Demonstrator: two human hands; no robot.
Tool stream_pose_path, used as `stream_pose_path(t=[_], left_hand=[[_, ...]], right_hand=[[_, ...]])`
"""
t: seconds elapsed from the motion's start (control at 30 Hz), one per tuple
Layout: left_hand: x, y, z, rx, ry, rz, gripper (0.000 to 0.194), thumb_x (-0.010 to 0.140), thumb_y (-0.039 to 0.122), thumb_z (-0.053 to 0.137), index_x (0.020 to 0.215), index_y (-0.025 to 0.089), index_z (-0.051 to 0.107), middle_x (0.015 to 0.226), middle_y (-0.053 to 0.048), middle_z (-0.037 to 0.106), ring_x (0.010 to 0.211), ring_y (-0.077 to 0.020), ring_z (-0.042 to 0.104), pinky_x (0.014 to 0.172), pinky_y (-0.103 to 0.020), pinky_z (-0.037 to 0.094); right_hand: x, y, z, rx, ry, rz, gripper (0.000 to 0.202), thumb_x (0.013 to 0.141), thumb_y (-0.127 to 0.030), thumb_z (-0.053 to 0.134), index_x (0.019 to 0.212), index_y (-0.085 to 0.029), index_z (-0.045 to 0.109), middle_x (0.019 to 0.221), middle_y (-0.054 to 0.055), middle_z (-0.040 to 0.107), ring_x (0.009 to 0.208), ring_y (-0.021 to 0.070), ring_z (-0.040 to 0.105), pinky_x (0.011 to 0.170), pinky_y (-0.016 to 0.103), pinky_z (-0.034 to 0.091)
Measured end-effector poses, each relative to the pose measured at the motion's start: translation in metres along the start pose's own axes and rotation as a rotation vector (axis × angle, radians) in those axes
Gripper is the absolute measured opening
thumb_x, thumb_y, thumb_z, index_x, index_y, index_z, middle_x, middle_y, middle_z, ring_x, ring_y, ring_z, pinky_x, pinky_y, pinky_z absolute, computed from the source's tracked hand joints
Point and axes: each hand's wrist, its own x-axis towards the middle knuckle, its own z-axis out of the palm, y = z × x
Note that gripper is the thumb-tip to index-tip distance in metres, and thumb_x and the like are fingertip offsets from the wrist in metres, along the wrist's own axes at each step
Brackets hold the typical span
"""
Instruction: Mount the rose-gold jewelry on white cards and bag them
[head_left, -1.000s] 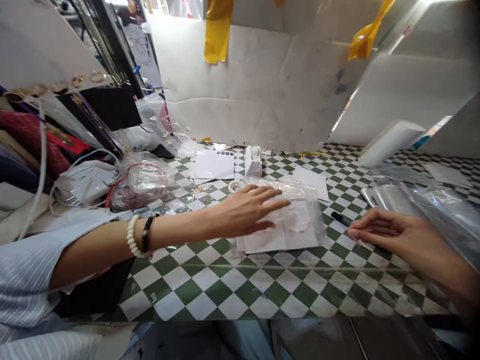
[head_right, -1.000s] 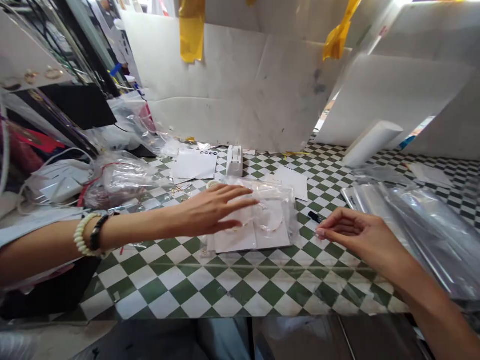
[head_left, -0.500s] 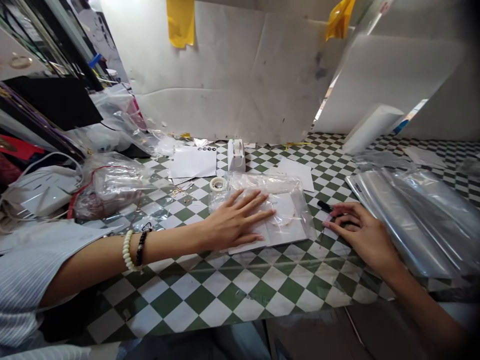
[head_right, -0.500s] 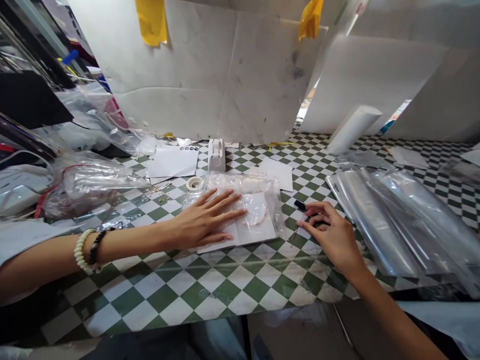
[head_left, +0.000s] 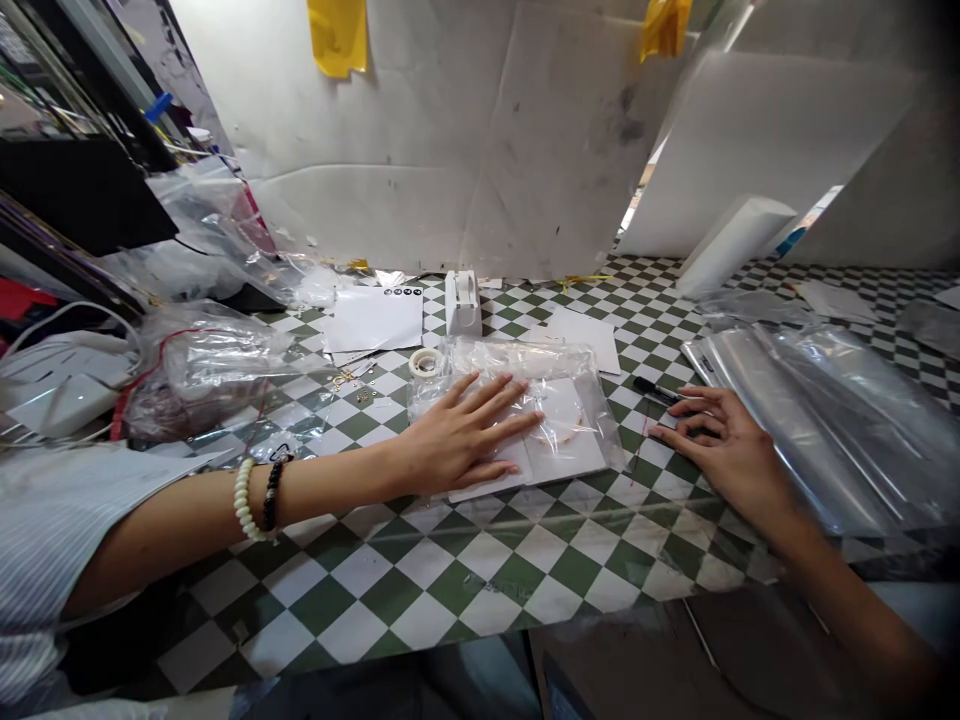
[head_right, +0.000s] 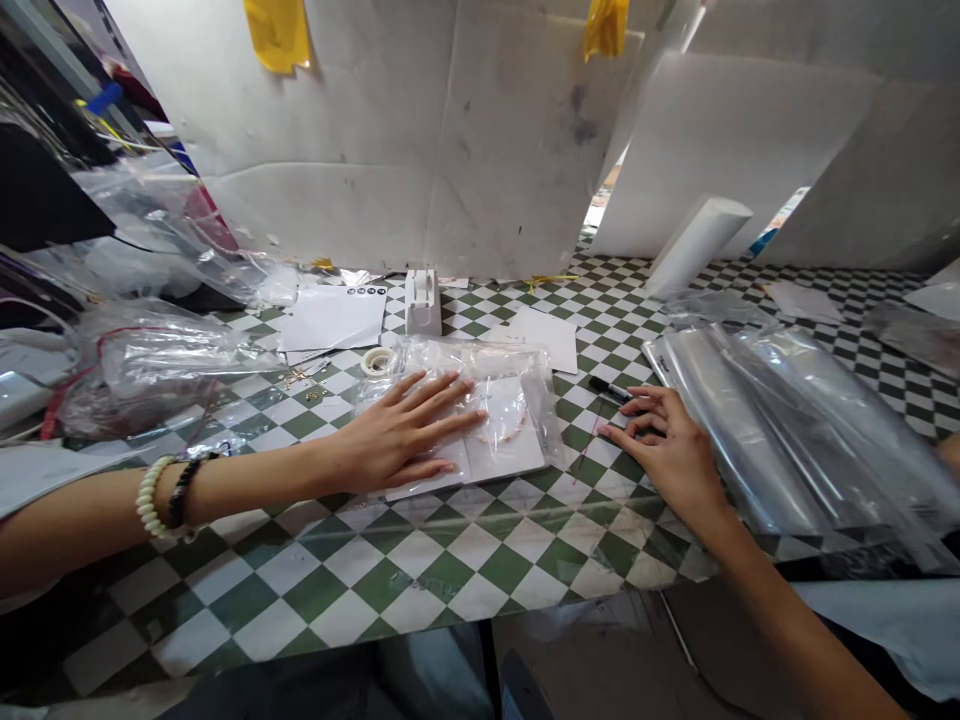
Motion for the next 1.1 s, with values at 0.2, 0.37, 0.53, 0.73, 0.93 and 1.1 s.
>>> stream_pose_path(t=[0.2,0.37,0.53,0.73,0.93,1.1], left_hand=[[0.0,0.001,0.001,0.01,0.001,0.001,0.061,0.104,0.053,0.03,0.159,0.026,0.02,0.165,-0.009,0.008,0.155,-0.0299,0.005,0.125,-0.057,0.013],[0.0,0.002,0.001,0.022,-0.022,-0.003,0.062,0.105,0.053,0.027,0.159,0.025,0.019,0.166,-0.011,0.007,0.154,-0.0305,0.003,0.125,-0.057,0.012],[0.002,0.005,-0.011,0.029,-0.015,-0.005,0.068,0.101,0.062,0.03,0.159,0.028,0.017,0.165,-0.012,0.003,0.154,-0.0316,0.002,0.124,-0.06,0.008],[0.001,0.003,-0.019,0.015,-0.031,0.032,0.075,0.097,0.068,0.036,0.159,0.032,0.013,0.166,-0.009,-0.001,0.154,-0.0334,0.0,0.121,-0.066,0.003],[-0.006,-0.003,-0.009,-0.032,-0.107,0.101,0.071,0.099,0.063,0.038,0.159,0.033,0.013,0.166,-0.006,-0.002,0.154,-0.0326,-0.003,0.122,-0.064,0.002],[-0.015,-0.005,-0.008,-0.041,-0.144,0.142,0.065,0.102,0.057,0.037,0.158,0.037,0.013,0.166,-0.004,-0.002,0.154,-0.031,-0.002,0.123,-0.062,-0.002]], right_hand=[[0.012,0.01,0.003,-0.054,0.019,-0.016,0.033,0.087,-0.054,0.059,0.104,-0.025,0.064,0.09,0.007,0.066,0.06,0.0147,0.056,0.049,0.027,0.046],[0.01,0.006,0.003,-0.167,0.085,-0.17,0.025,0.092,-0.034,0.05,0.103,-0.025,0.071,0.098,0.01,0.064,0.079,0.0209,0.061,0.073,0.036,0.048],[0.004,-0.004,0.003,-0.261,-0.054,-0.313,0.028,0.089,-0.024,0.047,0.083,-0.028,0.074,0.095,0.008,0.062,0.084,0.0212,0.062,0.075,0.035,0.046],[0.006,0.007,0.004,-0.442,0.216,-0.185,0.029,0.095,-0.035,0.045,0.113,-0.024,0.065,0.128,0.018,0.057,0.126,0.0366,0.047,0.103,0.053,0.033],[0.011,0.025,0.001,-0.5,0.2,-0.099,0.025,0.089,-0.043,0.05,0.095,-0.021,0.062,0.12,0.019,0.064,0.116,0.035,0.055,0.101,0.048,0.04],[0.01,0.023,0.003,-0.469,0.337,0.003,0.038,0.084,-0.047,0.046,0.108,-0.021,0.057,0.105,0.016,0.069,0.1,0.0342,0.065,0.088,0.046,0.049]])
